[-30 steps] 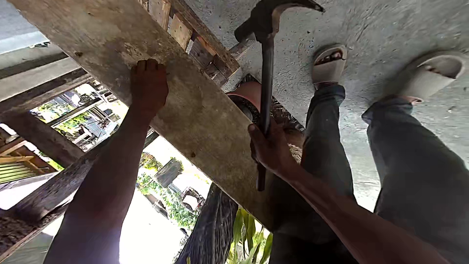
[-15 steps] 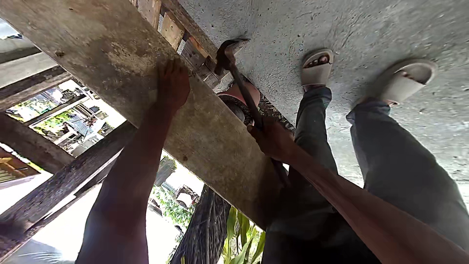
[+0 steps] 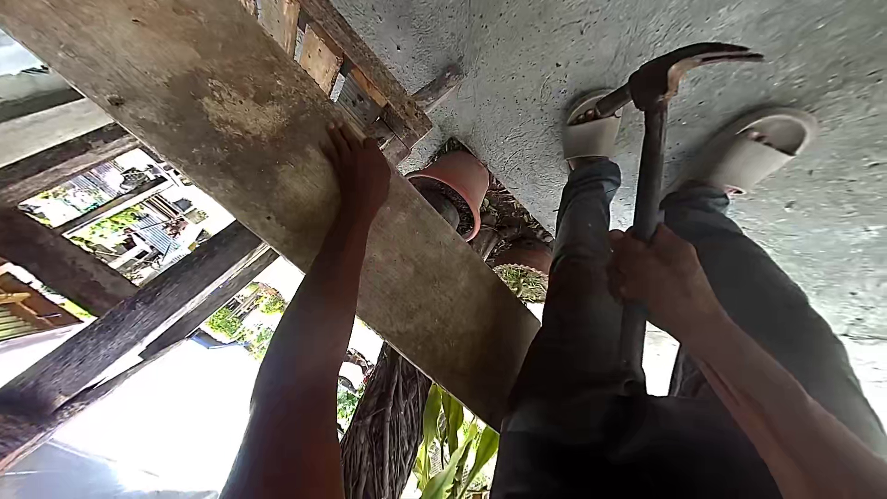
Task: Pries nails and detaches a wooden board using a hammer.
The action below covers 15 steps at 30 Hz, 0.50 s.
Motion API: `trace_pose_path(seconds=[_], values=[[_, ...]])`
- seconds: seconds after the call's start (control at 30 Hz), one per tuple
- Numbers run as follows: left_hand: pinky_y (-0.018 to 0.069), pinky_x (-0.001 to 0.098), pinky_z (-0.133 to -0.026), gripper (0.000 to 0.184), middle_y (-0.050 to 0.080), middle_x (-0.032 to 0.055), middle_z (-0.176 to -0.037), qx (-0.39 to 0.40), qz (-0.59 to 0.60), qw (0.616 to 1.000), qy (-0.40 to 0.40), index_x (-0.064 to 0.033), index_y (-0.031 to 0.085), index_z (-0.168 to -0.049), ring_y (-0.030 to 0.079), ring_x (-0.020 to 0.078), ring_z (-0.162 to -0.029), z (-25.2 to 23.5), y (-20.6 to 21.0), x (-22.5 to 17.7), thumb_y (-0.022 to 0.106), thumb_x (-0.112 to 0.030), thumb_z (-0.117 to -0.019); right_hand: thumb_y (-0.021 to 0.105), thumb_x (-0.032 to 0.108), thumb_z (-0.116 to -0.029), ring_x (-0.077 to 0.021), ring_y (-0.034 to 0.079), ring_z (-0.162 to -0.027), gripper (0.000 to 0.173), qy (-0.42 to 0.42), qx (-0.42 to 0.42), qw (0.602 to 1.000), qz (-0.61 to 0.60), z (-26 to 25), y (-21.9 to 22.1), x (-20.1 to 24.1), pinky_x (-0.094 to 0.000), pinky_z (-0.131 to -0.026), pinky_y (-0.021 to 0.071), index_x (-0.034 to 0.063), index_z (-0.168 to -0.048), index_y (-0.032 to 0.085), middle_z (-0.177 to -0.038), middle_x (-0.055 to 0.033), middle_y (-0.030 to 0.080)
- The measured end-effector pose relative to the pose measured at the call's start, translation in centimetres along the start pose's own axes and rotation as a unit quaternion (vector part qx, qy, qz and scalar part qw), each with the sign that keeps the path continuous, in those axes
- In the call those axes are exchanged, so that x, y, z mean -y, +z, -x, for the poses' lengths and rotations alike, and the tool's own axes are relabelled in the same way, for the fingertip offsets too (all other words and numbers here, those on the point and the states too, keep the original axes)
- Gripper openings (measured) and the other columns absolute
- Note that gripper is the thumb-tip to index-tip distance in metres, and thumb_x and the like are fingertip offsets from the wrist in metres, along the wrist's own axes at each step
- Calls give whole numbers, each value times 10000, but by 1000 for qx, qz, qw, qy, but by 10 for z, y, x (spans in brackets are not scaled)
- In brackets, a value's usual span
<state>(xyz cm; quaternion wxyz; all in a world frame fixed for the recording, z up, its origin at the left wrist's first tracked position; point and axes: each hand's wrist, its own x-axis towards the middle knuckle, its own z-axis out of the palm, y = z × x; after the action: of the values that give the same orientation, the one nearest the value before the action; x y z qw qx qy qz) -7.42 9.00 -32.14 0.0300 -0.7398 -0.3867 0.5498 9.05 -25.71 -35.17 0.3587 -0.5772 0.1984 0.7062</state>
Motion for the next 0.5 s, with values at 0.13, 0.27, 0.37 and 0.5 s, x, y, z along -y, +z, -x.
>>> trace_pose_path(seconds=[0.13, 0.27, 0.37, 0.5], values=[[504, 516, -1006, 235, 669, 255, -1188, 113, 186, 958, 184, 37, 674, -1167, 642, 395, -1148, 34, 12, -39, 525, -106, -1054, 506, 246, -1073, -57, 425, -402, 151, -32, 21, 999, 37, 14, -1, -8, -248, -400, 440, 112, -1007, 486, -567, 69, 409], [513, 525, -976, 243, 629, 245, -1203, -2, 102, 987, 127, -15, 705, -1190, 598, 416, -1187, 46, -27, -3, 540, -76, -1023, 523, 370, -1019, -53, 475, -459, 335, -105, 44, 978, 177, 32, -1, -20, -279, -435, 467, 46, -1107, 524, -645, 54, 454], [540, 519, -924, 252, 629, 235, -1181, 14, 79, 989, 126, -17, 665, -1240, 625, 408, -1142, 77, -48, 5, 529, -82, -1038, 518, 357, -1060, -267, 549, -603, 441, -103, 11, 950, 295, 30, -10, -18, -523, -568, 487, -63, -1187, 556, -789, -155, 557], [527, 557, -943, 241, 663, 232, -1161, 26, 136, 978, 153, 14, 661, -1214, 662, 399, -1099, 87, -62, 30, 498, -60, -1052, 464, 419, -1083, -270, 532, -595, 490, -118, -46, 937, 326, 38, -2, 1, -522, -571, 461, -58, -1103, 573, -745, -145, 533]])
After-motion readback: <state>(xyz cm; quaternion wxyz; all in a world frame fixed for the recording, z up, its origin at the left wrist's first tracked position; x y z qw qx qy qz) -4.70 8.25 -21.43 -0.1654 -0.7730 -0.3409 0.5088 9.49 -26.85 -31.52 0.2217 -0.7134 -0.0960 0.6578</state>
